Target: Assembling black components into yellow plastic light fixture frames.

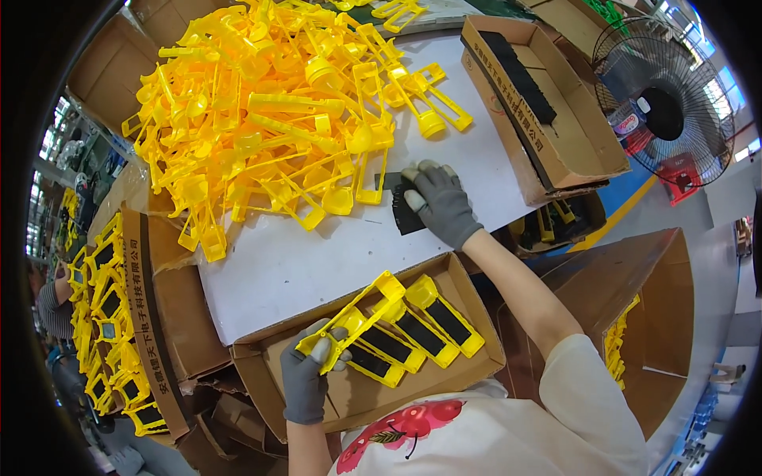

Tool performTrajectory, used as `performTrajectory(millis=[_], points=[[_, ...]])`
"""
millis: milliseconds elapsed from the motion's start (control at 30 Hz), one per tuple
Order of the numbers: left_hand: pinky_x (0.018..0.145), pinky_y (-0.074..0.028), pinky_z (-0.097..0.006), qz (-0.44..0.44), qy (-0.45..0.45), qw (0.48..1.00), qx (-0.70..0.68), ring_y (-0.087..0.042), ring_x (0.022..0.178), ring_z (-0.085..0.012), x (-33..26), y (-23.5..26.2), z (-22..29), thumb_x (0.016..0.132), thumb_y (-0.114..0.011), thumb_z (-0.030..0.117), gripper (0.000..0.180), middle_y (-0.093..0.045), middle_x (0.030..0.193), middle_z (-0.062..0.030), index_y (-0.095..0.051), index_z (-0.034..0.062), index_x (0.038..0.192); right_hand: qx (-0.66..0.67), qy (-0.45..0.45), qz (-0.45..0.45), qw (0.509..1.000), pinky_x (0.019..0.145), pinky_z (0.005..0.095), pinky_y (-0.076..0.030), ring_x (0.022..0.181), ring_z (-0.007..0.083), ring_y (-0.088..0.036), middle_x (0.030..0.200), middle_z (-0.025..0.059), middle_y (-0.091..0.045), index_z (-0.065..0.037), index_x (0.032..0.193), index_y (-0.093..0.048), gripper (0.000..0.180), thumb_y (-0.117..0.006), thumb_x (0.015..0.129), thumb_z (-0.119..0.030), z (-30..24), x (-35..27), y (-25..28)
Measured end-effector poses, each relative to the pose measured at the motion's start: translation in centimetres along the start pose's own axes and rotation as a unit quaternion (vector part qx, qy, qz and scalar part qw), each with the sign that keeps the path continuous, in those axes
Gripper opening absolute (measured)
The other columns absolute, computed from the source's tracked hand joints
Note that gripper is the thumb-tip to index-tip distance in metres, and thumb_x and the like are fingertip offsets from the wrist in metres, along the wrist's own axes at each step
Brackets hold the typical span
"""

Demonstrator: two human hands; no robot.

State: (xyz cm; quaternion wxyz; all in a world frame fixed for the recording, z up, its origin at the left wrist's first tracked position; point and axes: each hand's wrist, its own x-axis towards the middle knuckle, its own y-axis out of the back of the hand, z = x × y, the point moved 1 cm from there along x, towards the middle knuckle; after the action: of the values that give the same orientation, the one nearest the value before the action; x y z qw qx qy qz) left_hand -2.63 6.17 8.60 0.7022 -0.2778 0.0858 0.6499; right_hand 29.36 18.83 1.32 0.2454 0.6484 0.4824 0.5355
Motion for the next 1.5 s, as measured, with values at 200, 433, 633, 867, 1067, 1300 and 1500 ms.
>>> performTrajectory(millis=[200,433,633,867,1067,1300,1500], points=[[0.067,-0.057,-0.03,-0.017,0.01,1.0,-0.006,-0.068,0.077,-0.026,-1.2,0.9,-0.7,0.088,-0.059,0.01,0.041,-0.066,0.105,-0.0223,-0.053,-0.009,0.124,0.047,0.009,-0.065,0.997,0.091,0.0403,-0.043,0.108,0.0249,-0.054,0.112,0.0058,-0.057,-0.019,0.106,-0.064,0.035,-0.074,0.075,-0.03,0.5,-1.8,5.7],[0.068,-0.058,-0.031,-0.023,0.022,0.999,-0.01,-0.068,0.08,-0.0283,-1.4,1.0,-1.7,0.089,-0.058,0.009,0.039,-0.066,0.106,-0.0233,-0.054,-0.0077,0.124,-0.017,-0.012,-0.114,0.993,0.088,0.0372,-0.043,0.105,0.0229,-0.054,0.104,0.0019,-0.056,-0.016,0.093,-0.062,0.03,-0.077,0.069,-0.025,0.6,-3.3,5.7],[0.068,-0.056,-0.028,-0.042,0.018,0.999,-0.006,-0.068,0.082,-0.0257,-1.0,0.3,-1.8,0.089,-0.062,0.015,0.042,-0.064,0.107,-0.0215,-0.053,-0.0054,0.124,0.385,-0.208,-0.096,0.894,0.068,0.0285,-0.051,0.078,0.0168,-0.064,0.087,0.0054,-0.067,-0.005,0.094,-0.054,0.02,-0.07,0.084,-0.011,-3.8,-3.7,10.2],[0.066,-0.057,-0.027,-0.068,0.028,0.997,-0.018,-0.068,0.08,-0.0215,-1.0,-0.8,-1.8,0.089,-0.061,0.007,0.033,-0.066,0.1,-0.0159,-0.06,-0.0052,0.119,0.378,-0.132,-0.198,0.895,0.064,0.0295,-0.052,0.068,0.0195,-0.067,0.079,0.0104,-0.067,-0.006,0.1,-0.059,0.019,-0.07,0.086,-0.015,-12.5,-8.3,13.1],[0.059,-0.055,-0.023,-0.067,0.043,0.997,0.002,-0.066,0.069,-0.0168,-1.3,-1.5,-2.1,0.088,-0.06,0.01,0.034,-0.066,0.093,-0.0154,-0.058,-0.0087,0.116,0.262,-0.11,-0.214,0.935,0.054,0.0358,-0.05,0.062,0.0295,-0.065,0.074,0.0129,-0.065,-0.01,0.098,-0.06,0.018,-0.069,0.086,-0.022,-13.3,-9.2,12.6],[0.068,-0.056,-0.027,-0.053,0.013,0.997,0.055,-0.067,0.08,-0.0162,-1.7,-3.0,-1.6,0.083,-0.065,0.004,0.029,-0.067,0.096,-0.011,-0.065,-0.0057,0.111,0.203,-0.089,-0.188,0.957,0.054,0.033,-0.051,0.062,0.0281,-0.066,0.074,0.0123,-0.066,-0.01,0.098,-0.06,0.024,-0.071,0.084,-0.026,-13.5,-10.3,11.8],[0.065,-0.057,-0.028,-0.083,0.081,0.993,0.019,-0.068,0.075,-0.0185,-2.1,-2.9,-0.7,0.083,-0.065,0.003,0.029,-0.067,0.095,-0.0115,-0.065,-0.0066,0.109,0.096,-0.084,-0.075,0.989,0.066,0.0353,-0.053,0.085,0.0247,-0.063,0.097,0.0091,-0.06,-0.011,0.119,-0.056,0.067,-0.079,0.069,-0.05,-12.4,-9.0,13.9]])
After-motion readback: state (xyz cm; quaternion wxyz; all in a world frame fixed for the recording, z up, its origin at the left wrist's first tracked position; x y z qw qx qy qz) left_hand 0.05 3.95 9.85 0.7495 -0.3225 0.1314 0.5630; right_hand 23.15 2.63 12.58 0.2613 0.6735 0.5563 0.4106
